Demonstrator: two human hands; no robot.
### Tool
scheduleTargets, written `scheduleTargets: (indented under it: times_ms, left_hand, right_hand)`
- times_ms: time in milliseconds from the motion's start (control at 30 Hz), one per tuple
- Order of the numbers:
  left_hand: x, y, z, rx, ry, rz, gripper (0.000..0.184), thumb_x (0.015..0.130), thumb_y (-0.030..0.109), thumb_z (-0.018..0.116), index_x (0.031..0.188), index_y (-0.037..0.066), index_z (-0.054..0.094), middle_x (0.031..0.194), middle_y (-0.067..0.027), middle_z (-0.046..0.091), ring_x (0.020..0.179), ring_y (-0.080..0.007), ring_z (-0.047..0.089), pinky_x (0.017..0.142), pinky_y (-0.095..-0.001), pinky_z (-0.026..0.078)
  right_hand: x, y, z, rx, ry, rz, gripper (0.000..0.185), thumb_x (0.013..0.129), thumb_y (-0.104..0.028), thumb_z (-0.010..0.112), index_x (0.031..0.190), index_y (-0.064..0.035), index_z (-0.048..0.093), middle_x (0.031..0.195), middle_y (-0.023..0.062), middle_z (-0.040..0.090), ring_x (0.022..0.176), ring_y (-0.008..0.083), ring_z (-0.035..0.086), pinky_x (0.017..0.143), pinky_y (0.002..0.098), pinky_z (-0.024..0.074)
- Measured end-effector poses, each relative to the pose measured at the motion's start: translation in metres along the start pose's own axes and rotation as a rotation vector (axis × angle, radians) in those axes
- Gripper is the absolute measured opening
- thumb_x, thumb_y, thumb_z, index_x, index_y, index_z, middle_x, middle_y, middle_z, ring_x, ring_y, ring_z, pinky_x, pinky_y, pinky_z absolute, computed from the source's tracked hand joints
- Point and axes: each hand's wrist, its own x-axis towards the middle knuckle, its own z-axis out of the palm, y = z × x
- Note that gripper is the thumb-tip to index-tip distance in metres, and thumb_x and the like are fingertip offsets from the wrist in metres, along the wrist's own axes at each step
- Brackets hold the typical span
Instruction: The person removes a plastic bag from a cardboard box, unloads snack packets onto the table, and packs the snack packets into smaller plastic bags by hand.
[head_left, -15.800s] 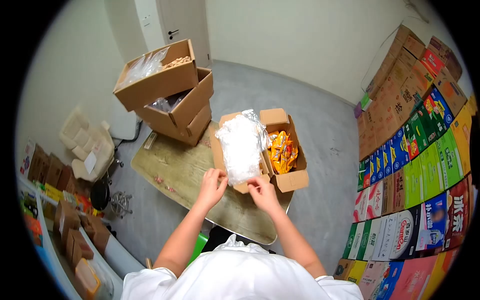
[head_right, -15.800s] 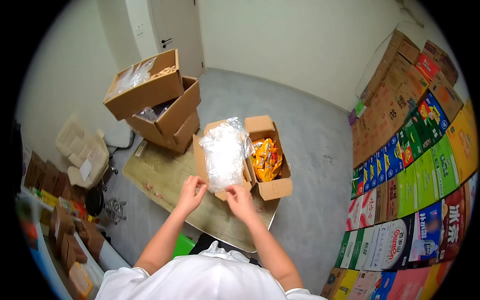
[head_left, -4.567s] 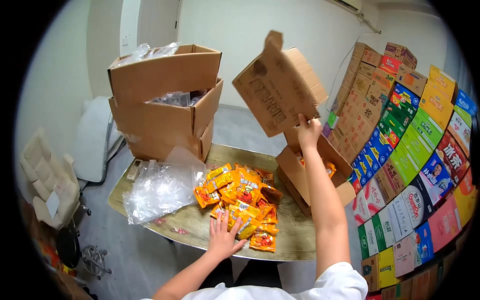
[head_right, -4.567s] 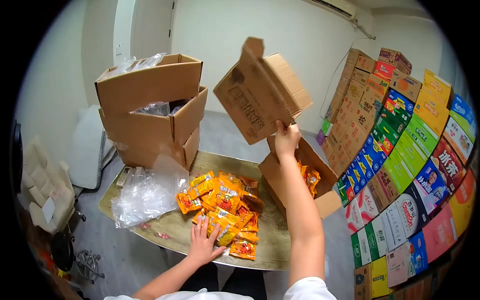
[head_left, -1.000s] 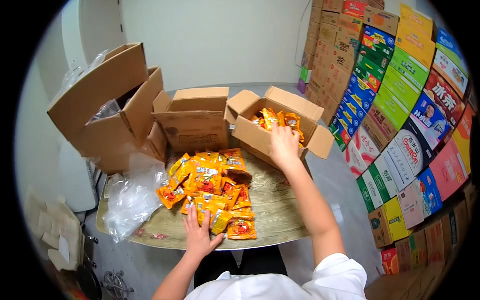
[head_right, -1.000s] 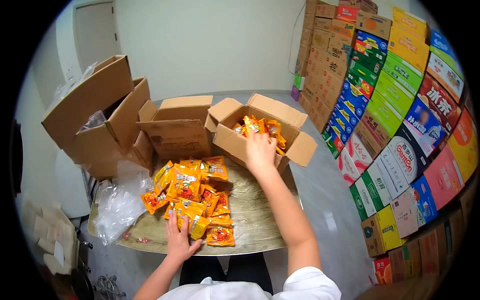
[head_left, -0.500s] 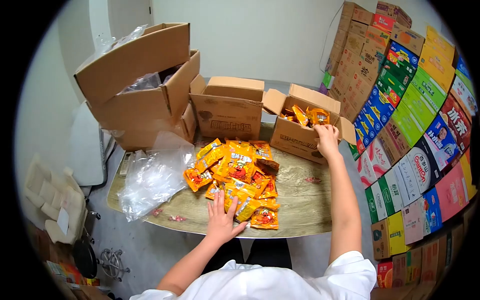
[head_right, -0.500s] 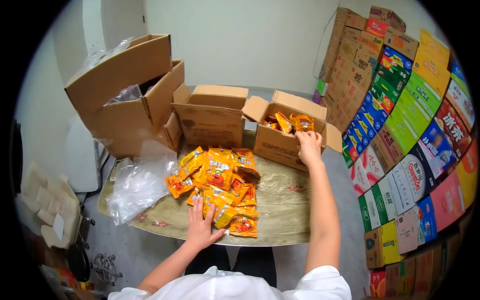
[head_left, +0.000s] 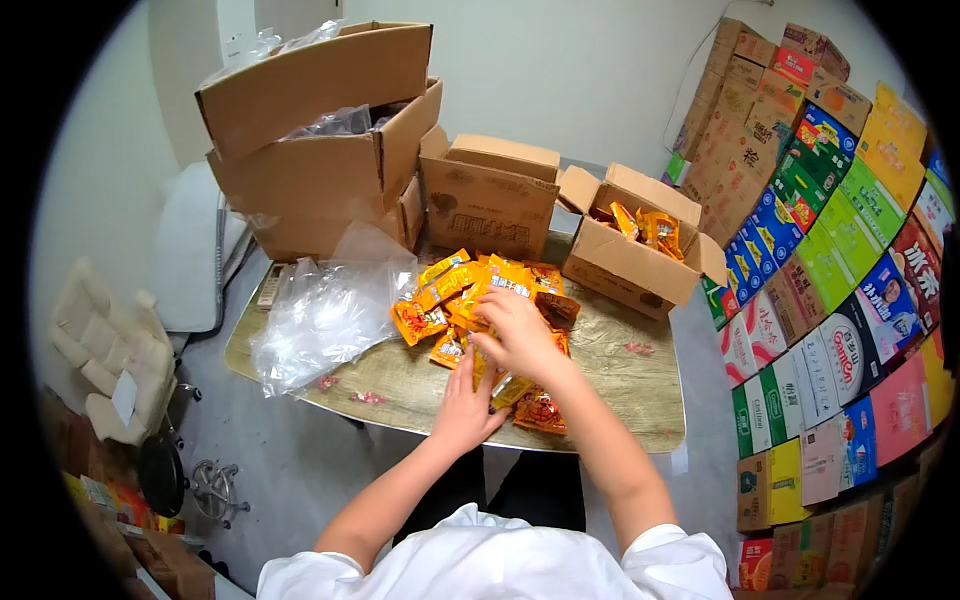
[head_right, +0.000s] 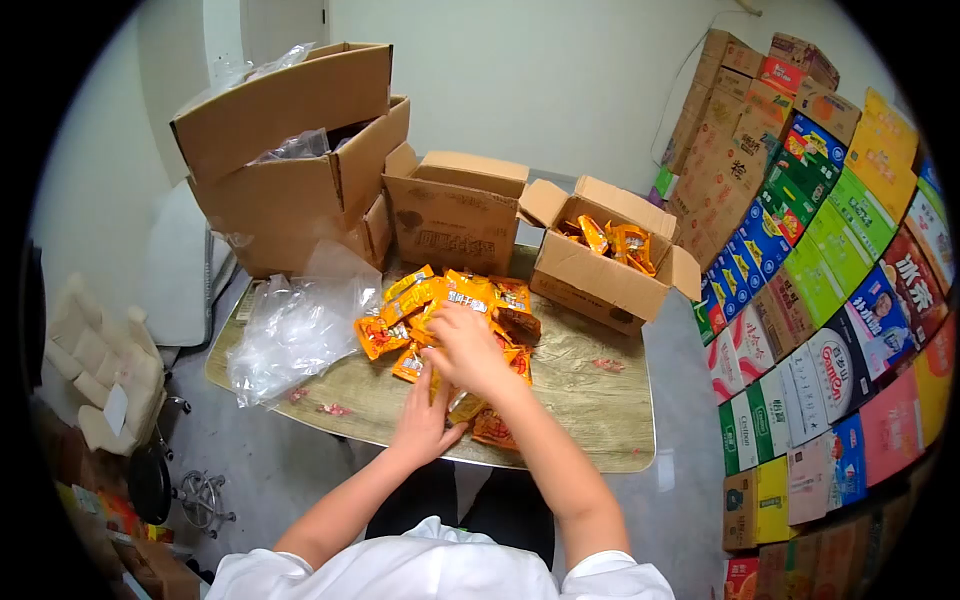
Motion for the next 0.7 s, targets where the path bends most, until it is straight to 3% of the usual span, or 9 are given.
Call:
scheduleTargets:
  times_ms: [33,100,200,400,500,567,633,667,700]
  left_hand:
    - [0.003,0.003,0.003,-0.036,-0.006,-0.013,0.084,0.076,0.035,0.074,0.145,0.006,0.033,0.146,-0.0320,0.023,0.130,-0.0527,0.029,0.104,-0.0608,0.030]
    - [0.006,0.014,0.017,-0.111,-0.045,-0.068,0.073,0.080,0.031,0.069,0.140,0.003,0.039,0.143,-0.0316,0.028,0.128,-0.0528,0.031,0.106,-0.0610,0.027]
    - [0.012,0.025,0.039,0.101,-0.045,0.109,0.062,0.086,0.032,0.060,0.137,0.001,0.042,0.142,-0.0288,0.032,0.129,-0.0492,0.031,0.110,-0.0585,0.023]
    - [0.029,0.047,0.074,0.105,-0.104,0.161,0.054,0.089,0.034,0.056,0.133,0.003,0.050,0.134,-0.0251,0.045,0.126,-0.0463,0.036,0.106,-0.0571,0.029]
    - [0.037,0.074,0.085,0.147,-0.088,0.157,0.052,0.086,0.034,0.058,0.128,0.004,0.055,0.131,-0.0232,0.047,0.124,-0.0445,0.039,0.103,-0.0593,0.031]
    - [0.041,0.091,0.085,0.263,-0.100,0.181,0.052,0.084,0.035,0.059,0.127,0.005,0.057,0.130,-0.0208,0.048,0.123,-0.0419,0.040,0.100,-0.0623,0.031]
    - [0.041,0.096,0.094,0.305,-0.122,0.192,0.053,0.083,0.035,0.060,0.127,0.006,0.057,0.130,-0.0197,0.048,0.124,-0.0407,0.039,0.099,-0.0649,0.030]
    - [0.041,0.097,0.094,0.335,-0.093,0.242,0.054,0.083,0.034,0.060,0.129,0.006,0.055,0.132,-0.0198,0.047,0.125,-0.0406,0.039,0.100,-0.0647,0.030]
    - [0.041,0.097,0.093,0.367,-0.064,0.292,0.055,0.083,0.033,0.060,0.130,0.006,0.054,0.134,-0.0199,0.046,0.127,-0.0406,0.038,0.101,-0.0646,0.029]
  right_hand:
    - [0.008,-0.011,0.012,-0.003,-0.069,-0.003,0.044,0.078,-0.032,0.072,0.110,-0.0051,0.062,0.124,0.0165,0.056,0.131,0.0346,0.041,0.110,0.0544,0.0276]
    - [0.015,-0.023,0.037,-0.106,-0.158,0.082,0.051,0.081,-0.038,0.069,0.121,-0.0079,0.060,0.131,0.0147,0.053,0.136,0.0340,0.036,0.113,0.0611,0.0148]
    - [0.000,-0.007,0.057,-0.350,-0.328,0.110,0.057,0.076,-0.045,0.072,0.121,-0.0120,0.061,0.129,0.0119,0.054,0.136,0.0315,0.036,0.111,0.0675,0.0054]
    - [-0.041,0.038,0.036,-0.507,-0.251,0.064,0.036,0.070,-0.025,0.074,0.104,-0.0147,0.065,0.117,0.0044,0.057,0.132,0.0269,0.041,0.111,0.0697,0.0084]
    - [-0.053,0.050,0.011,-0.475,-0.300,0.065,0.033,0.072,-0.024,0.072,0.103,-0.0145,0.065,0.118,0.0030,0.057,0.131,0.0246,0.041,0.111,0.0688,0.0100]
    - [-0.062,0.051,-0.008,-0.456,-0.319,0.099,0.031,0.073,-0.023,0.072,0.103,-0.0141,0.065,0.115,0.0037,0.059,0.129,0.0237,0.044,0.110,0.0682,0.0115]
    - [-0.070,0.048,-0.027,-0.234,-0.294,0.200,0.025,0.078,-0.019,0.067,0.101,-0.0109,0.067,0.107,0.0067,0.062,0.125,0.0265,0.047,0.110,0.0686,0.0139]
    - [-0.077,0.043,-0.035,-0.186,-0.174,0.197,0.021,0.080,-0.019,0.067,0.098,-0.0080,0.066,0.104,0.0090,0.063,0.120,0.0281,0.051,0.111,0.0610,0.0220]
    - [-0.086,0.039,-0.042,-0.187,-0.173,0.200,0.021,0.080,-0.019,0.067,0.098,-0.0080,0.066,0.104,0.0090,0.063,0.120,0.0281,0.051,0.111,0.0610,0.0220]
